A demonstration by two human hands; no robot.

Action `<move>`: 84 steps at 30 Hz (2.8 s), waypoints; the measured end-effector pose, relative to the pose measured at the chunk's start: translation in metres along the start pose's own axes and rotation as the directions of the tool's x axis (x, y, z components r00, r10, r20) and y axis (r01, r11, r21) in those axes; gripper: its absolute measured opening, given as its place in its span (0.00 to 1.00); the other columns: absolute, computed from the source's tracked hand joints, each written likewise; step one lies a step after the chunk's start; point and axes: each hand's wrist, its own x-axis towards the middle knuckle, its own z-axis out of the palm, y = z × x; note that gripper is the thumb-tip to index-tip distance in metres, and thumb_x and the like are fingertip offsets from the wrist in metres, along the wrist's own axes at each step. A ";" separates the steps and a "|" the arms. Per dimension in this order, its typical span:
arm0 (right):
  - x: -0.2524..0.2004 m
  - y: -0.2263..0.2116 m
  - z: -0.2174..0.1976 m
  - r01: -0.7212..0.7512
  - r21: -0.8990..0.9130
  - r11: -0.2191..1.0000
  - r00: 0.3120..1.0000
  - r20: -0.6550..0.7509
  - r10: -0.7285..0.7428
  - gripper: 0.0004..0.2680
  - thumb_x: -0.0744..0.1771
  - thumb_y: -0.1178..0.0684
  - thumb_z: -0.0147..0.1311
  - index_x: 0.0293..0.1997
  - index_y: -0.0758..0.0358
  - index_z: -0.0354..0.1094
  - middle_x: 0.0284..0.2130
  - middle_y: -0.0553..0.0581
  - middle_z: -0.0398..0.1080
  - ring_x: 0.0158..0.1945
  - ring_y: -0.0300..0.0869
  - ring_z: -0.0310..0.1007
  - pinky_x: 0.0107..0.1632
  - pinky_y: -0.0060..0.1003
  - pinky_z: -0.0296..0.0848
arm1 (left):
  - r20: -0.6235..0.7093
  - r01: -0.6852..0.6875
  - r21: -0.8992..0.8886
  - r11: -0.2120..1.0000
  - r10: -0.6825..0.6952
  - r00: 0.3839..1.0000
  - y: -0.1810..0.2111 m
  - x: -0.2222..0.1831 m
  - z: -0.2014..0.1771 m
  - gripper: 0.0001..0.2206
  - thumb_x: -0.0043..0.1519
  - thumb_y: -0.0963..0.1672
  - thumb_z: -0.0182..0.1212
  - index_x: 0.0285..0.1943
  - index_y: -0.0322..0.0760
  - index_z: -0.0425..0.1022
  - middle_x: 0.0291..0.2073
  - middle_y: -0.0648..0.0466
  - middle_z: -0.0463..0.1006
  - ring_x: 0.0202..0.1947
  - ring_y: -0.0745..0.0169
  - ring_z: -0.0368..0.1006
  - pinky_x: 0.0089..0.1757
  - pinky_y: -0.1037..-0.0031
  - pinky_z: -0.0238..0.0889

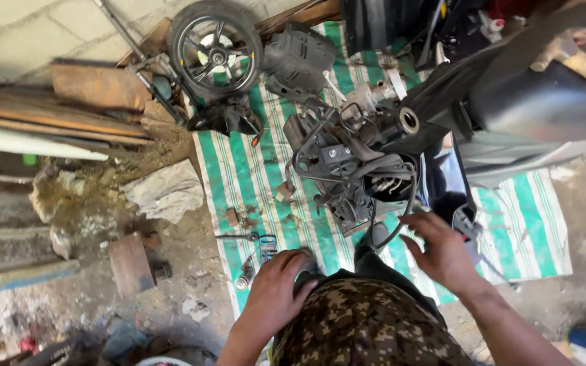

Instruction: Repairing the steering column and front fork assembly of a motorcycle using a hammer and manual fitting

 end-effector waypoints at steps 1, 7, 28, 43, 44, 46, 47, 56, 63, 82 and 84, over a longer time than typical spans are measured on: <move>-0.008 -0.024 0.006 0.005 0.071 0.997 0.999 0.050 -0.009 0.14 0.68 0.55 0.66 0.61 0.62 0.78 0.55 0.60 0.80 0.54 0.50 0.85 0.59 0.42 0.85 | 0.031 -0.020 0.005 1.000 0.020 0.999 -0.007 0.000 0.002 0.19 0.70 0.49 0.67 0.67 0.39 0.76 0.61 0.46 0.79 0.60 0.42 0.76 0.55 0.50 0.70; -0.079 -0.070 0.059 -0.226 0.164 0.960 0.971 0.112 0.209 0.14 0.69 0.51 0.64 0.62 0.55 0.79 0.53 0.53 0.82 0.49 0.48 0.88 0.51 0.42 0.84 | 0.389 -0.098 0.011 0.995 0.086 0.917 -0.024 0.017 -0.001 0.24 0.74 0.53 0.60 0.76 0.41 0.70 0.72 0.44 0.72 0.69 0.42 0.69 0.63 0.45 0.65; -0.130 -0.036 0.048 -0.505 0.112 0.856 0.860 -0.018 0.510 0.16 0.68 0.54 0.60 0.64 0.54 0.74 0.53 0.52 0.82 0.46 0.45 0.84 0.51 0.44 0.82 | 0.462 -0.277 -0.145 0.950 0.313 0.830 -0.004 0.056 0.011 0.21 0.73 0.51 0.62 0.72 0.41 0.74 0.67 0.47 0.77 0.65 0.43 0.74 0.58 0.52 0.69; 0.127 0.507 -0.163 0.111 0.922 -0.371 0.431 0.292 0.854 0.22 0.63 0.33 0.72 0.48 0.58 0.68 0.25 0.54 0.64 0.27 0.43 0.74 0.32 0.35 0.85 | 0.139 -0.016 -0.065 0.998 0.024 0.990 0.116 0.076 0.088 0.19 0.72 0.54 0.64 0.68 0.47 0.76 0.64 0.50 0.81 0.63 0.46 0.75 0.58 0.51 0.67; 0.143 0.529 -0.166 0.014 0.952 -0.306 0.359 0.281 0.890 0.35 0.55 0.24 0.73 0.62 0.55 0.74 0.29 0.56 0.73 0.25 0.41 0.76 0.30 0.33 0.84 | 0.085 -0.022 -0.086 0.996 0.030 0.996 0.123 0.073 0.088 0.18 0.71 0.52 0.67 0.66 0.46 0.77 0.62 0.51 0.82 0.60 0.47 0.78 0.56 0.53 0.67; 0.172 0.572 -0.179 -0.072 0.958 -0.278 0.380 0.283 0.880 0.32 0.55 0.22 0.69 0.60 0.46 0.75 0.44 0.48 0.80 0.42 0.39 0.81 0.37 0.33 0.83 | 0.067 0.068 -0.077 0.995 -0.063 0.996 0.136 0.067 0.085 0.18 0.70 0.52 0.67 0.65 0.47 0.77 0.60 0.53 0.82 0.58 0.46 0.79 0.55 0.53 0.69; 0.184 0.594 -0.182 -0.112 0.966 -0.231 0.388 0.257 0.885 0.30 0.55 0.21 0.64 0.58 0.37 0.77 0.59 0.40 0.88 0.59 0.38 0.86 0.44 0.33 0.81 | 0.067 0.114 -0.067 0.991 -0.109 0.992 0.142 0.063 0.084 0.18 0.69 0.52 0.68 0.65 0.48 0.77 0.59 0.54 0.83 0.56 0.46 0.80 0.53 0.53 0.70; 0.178 0.431 -0.216 -0.011 0.986 -0.166 0.191 0.165 0.968 0.13 0.59 0.37 0.56 0.39 0.47 0.78 0.38 0.46 0.79 0.38 0.39 0.78 0.47 0.38 0.83 | -0.082 0.146 -0.171 0.974 -0.162 0.983 0.161 0.067 0.041 0.15 0.70 0.52 0.69 0.61 0.47 0.78 0.52 0.51 0.83 0.48 0.47 0.82 0.49 0.57 0.73; 0.135 0.379 -0.249 0.080 0.995 0.054 0.483 -0.086 0.871 0.19 0.60 0.40 0.64 0.53 0.50 0.84 0.49 0.50 0.84 0.56 0.42 0.85 0.53 0.35 0.79 | -0.027 -0.131 -0.172 0.976 0.129 0.991 0.143 0.132 -0.026 0.13 0.72 0.50 0.66 0.58 0.42 0.78 0.51 0.48 0.83 0.51 0.45 0.78 0.49 0.55 0.72; 0.075 0.010 -0.169 -0.134 0.991 -0.021 0.821 0.123 0.557 0.16 0.71 0.45 0.71 0.63 0.57 0.73 0.36 0.61 0.67 0.35 0.60 0.75 0.37 0.72 0.77 | 0.074 -0.285 -0.484 0.827 0.363 0.929 0.035 0.253 -0.107 0.26 0.71 0.51 0.66 0.75 0.40 0.68 0.69 0.43 0.74 0.69 0.40 0.73 0.65 0.49 0.67; 0.103 -0.038 -0.147 -0.088 0.986 -0.140 0.901 0.138 0.411 0.07 0.74 0.50 0.58 0.51 0.61 0.75 0.24 0.58 0.58 0.24 0.54 0.62 0.35 0.62 0.70 | 0.183 -0.193 -0.413 0.890 0.289 0.940 0.038 0.265 -0.091 0.29 0.70 0.52 0.64 0.79 0.41 0.66 0.72 0.42 0.71 0.72 0.37 0.68 0.68 0.43 0.62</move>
